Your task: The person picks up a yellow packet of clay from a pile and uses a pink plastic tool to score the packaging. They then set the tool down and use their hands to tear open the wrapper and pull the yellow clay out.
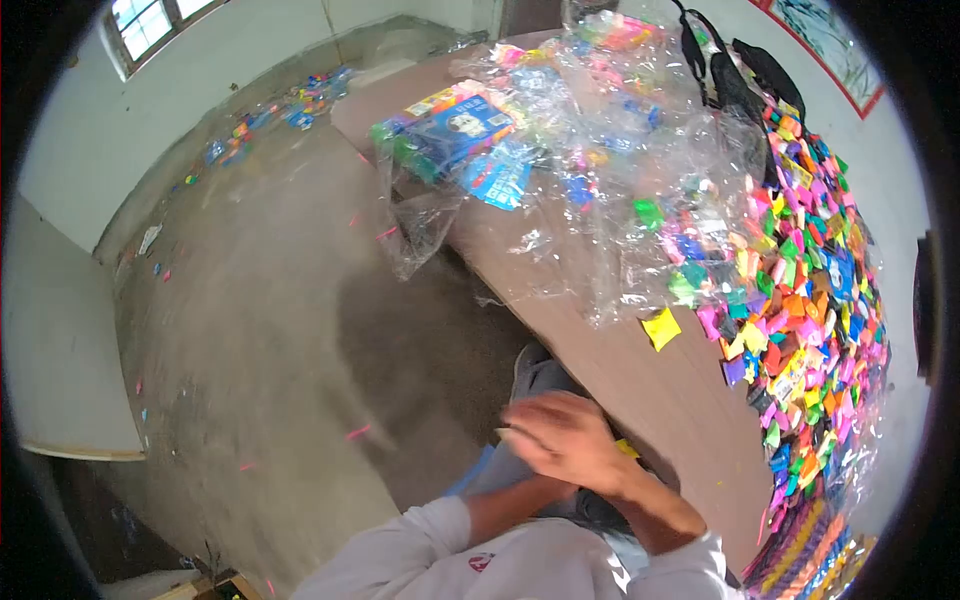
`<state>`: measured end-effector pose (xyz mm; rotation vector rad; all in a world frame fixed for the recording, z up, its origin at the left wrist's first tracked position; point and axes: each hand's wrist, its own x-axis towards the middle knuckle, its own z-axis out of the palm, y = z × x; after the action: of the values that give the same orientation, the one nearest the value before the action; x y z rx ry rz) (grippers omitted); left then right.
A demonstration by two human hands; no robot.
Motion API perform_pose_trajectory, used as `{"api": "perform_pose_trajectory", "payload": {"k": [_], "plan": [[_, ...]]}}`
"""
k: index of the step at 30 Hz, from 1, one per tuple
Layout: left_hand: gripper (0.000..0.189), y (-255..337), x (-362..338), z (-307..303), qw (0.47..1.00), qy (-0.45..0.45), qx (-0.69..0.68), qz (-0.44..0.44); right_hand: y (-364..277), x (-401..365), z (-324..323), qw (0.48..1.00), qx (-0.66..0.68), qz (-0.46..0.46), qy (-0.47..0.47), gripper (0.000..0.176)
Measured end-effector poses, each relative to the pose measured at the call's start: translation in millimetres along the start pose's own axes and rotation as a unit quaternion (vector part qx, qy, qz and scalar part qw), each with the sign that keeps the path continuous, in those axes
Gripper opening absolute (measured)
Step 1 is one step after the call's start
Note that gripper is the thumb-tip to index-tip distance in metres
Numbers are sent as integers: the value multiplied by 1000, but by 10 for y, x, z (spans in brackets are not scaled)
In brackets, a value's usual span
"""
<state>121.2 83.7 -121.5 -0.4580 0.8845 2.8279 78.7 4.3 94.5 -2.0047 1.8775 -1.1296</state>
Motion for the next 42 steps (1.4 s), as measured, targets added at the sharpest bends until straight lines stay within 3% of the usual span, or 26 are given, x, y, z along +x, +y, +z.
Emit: {"api": "perform_pose_trajectory", "payload": {"k": [3,6,9,12,13,17,19,23,26,30,33,37,42], "plan": [[35,52,-74,77,999,4,50,12,9,-867,-485,974,-88,143,152,9],[35,157,-252,166,995,2,85,-55,-69,-1776,-656,846,-124,401,329,10],[38,205,-500,232,979,-14,200,-32,-274,-2241,-529,795,-64,454,396,42],[42,273,-678,330,966,-65,249,35,-384,-2375,-285,825,11,472,310,58],[38,407,-782,534,966,-42,255,3,-300,-2479,-131,794,150,465,362,46],[37,443,-843,970,971,18,237,32,-462,-2334,-249,779,131,473,390,19],[37,428,-833,1050,961,11,267,63,-480,-2348,-277,779,184,408,439,18],[37,475,-915,1263,955,-10,282,88,-580,-2455,-354,787,188,370,456,23],[42,507,-979,1364,953,-39,291,72,-683,-2425,-358,770,258,366,454,32],[43,441,-990,1348,946,-99,304,41,-749,-2476,-383,790,232,327,464,30],[38,458,-1099,1433,949,-143,281,26,-890,-2670,-638,854,169,400,287,28],[43,443,-1137,1454,926,-192,320,49,-917,-2795,-675,874,261,340,231,25],[49,434,-1103,1562,936,-151,314,54,-936,-2700,-583,841,268,315,349,33]]}}
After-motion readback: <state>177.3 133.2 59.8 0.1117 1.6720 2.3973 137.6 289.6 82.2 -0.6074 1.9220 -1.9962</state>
